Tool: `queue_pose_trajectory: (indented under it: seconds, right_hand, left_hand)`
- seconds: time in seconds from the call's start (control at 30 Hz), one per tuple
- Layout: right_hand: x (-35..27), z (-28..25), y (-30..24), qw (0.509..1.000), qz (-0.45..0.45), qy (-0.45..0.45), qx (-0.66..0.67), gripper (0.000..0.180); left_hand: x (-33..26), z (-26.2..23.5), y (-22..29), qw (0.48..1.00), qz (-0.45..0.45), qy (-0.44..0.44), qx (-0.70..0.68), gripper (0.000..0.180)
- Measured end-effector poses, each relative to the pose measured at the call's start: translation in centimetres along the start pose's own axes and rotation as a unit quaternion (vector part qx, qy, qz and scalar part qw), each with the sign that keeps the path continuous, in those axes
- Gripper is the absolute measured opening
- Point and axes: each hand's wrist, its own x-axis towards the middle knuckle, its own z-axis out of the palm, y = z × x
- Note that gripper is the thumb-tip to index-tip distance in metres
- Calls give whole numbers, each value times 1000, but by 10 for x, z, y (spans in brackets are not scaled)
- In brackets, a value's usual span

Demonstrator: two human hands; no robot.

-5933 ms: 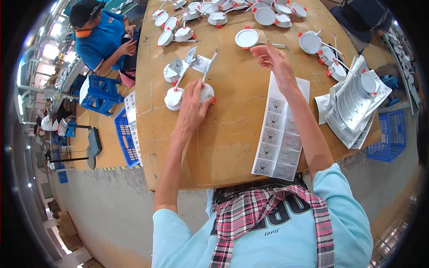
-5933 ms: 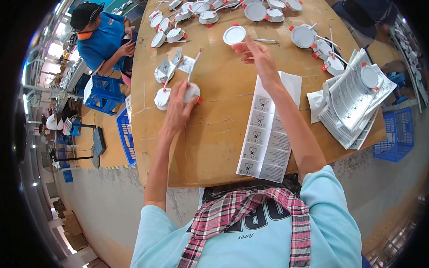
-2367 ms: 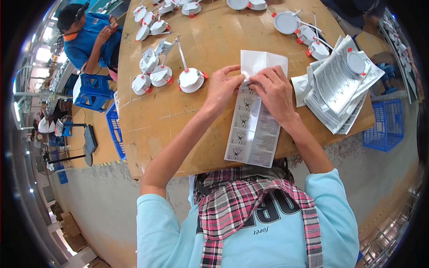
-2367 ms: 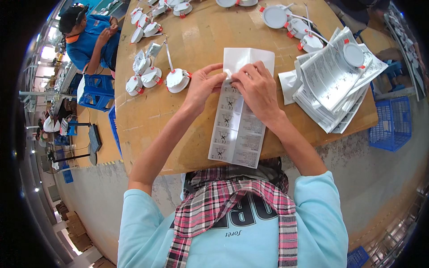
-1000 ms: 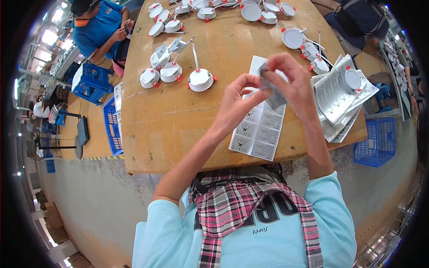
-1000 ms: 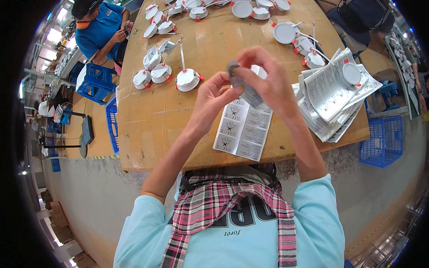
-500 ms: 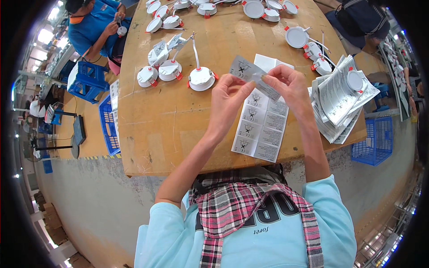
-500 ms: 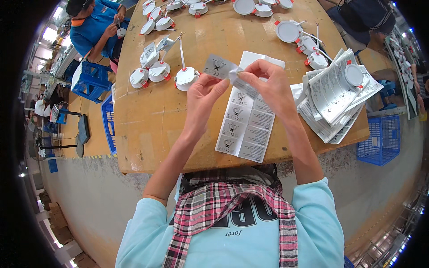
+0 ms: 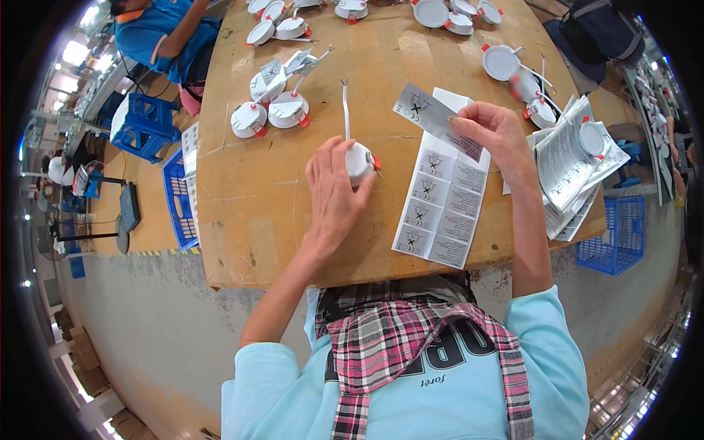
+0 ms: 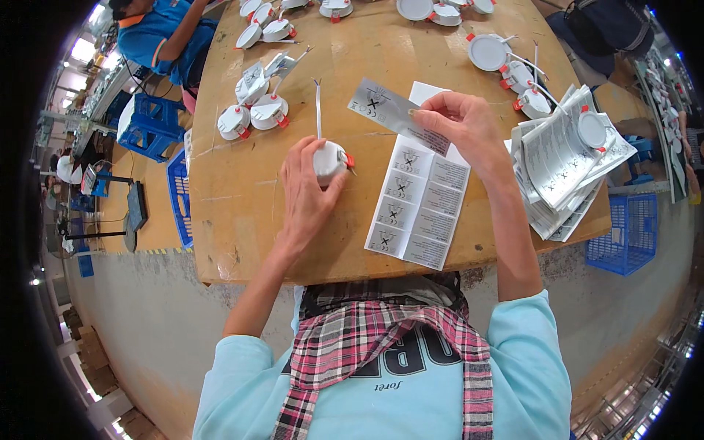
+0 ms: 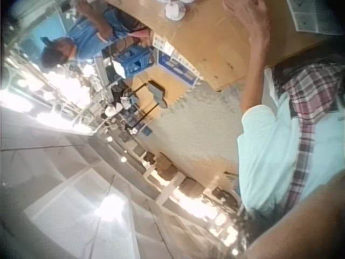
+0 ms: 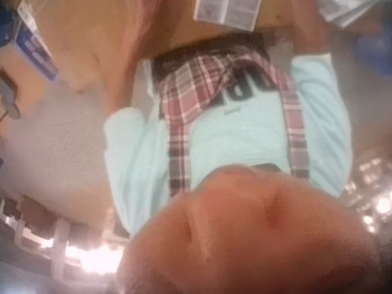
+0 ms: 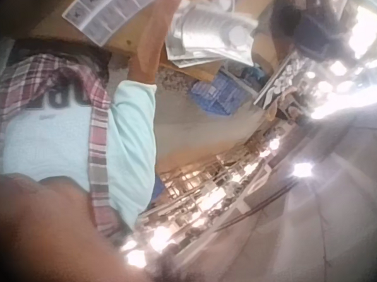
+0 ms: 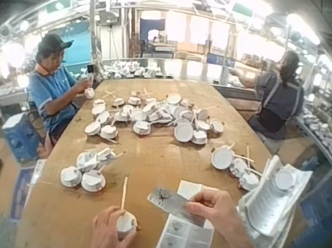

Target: The worker is assembling circular LED lighting fixtures and applying technical/regulatory labels to the wiring and bases.

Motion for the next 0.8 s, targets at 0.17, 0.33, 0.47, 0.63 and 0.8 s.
queue_pose_trajectory:
  seconds: [0.17,0.33,0.47,0.63,0.8]
  right_hand:
    - [7,9,-6,998,9,-59,-28,20]
    - [31,37,-15,990,28,-113,-74,23]
    - [53,64,-20,979,-7,-167,-119,23]
    - [68,79,-26,961,-8,-208,-183,22]
    - [78,89,-8,967,-6,-218,-132,25]
  left_hand:
    - [7,-29,-5,943,-123,55,-305,52]
    - [28,-40,-28,827,-195,-1,-528,51]
    - [44,-46,-20,811,-204,-28,-547,54]
    - [62,-37,-39,832,-242,-120,-485,29]
    - [68,-32,-56,827,-250,-106,-492,17]
